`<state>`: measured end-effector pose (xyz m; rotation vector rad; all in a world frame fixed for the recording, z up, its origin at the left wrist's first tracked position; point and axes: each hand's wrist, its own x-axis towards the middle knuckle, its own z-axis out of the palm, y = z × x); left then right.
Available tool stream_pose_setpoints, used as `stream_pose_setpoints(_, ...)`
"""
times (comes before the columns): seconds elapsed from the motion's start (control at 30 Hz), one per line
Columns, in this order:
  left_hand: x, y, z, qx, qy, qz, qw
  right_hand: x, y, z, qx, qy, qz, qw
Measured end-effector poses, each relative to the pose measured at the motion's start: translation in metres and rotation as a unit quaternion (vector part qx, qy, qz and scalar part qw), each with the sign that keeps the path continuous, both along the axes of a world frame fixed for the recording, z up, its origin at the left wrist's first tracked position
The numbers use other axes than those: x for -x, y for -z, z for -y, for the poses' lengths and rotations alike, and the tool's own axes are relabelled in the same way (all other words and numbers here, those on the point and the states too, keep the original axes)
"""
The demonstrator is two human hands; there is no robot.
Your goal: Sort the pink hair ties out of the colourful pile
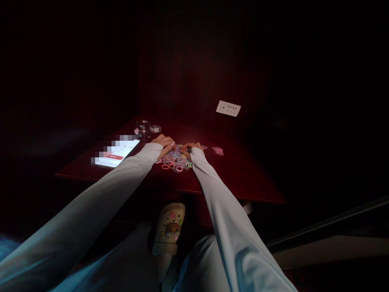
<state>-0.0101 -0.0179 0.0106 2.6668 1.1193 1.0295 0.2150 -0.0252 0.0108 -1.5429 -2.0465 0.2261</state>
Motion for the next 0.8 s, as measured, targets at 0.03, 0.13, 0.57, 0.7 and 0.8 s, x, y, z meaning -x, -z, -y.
stream_pose_setpoints(0.03,0.0,-0.001,0.001,0.0,-0.001,0.001,1.0,0.0,0.0,-0.001,0.0,-0.002,-0.002,1.0)
stream_pose_setpoints(0.13,-0.001,-0.002,0.002,0.005,-0.006,0.003,1.0,0.0,0.001,-0.002,0.004,-0.002,-0.002,1.0)
stream_pose_setpoints(0.57,-0.001,-0.001,0.003,0.006,-0.008,0.008,1.0,-0.002,0.008,-0.007,-0.034,-0.022,-0.169,0.985)
stream_pose_setpoints(0.7,-0.002,-0.002,0.005,-0.002,-0.008,0.013,1.0,-0.002,0.01,-0.012,-0.05,-0.036,-0.195,0.979)
stream_pose_setpoints(0.8,-0.002,0.0,0.003,-0.011,-0.009,0.014,1.0,-0.003,0.012,-0.016,-0.057,-0.045,-0.216,0.974)
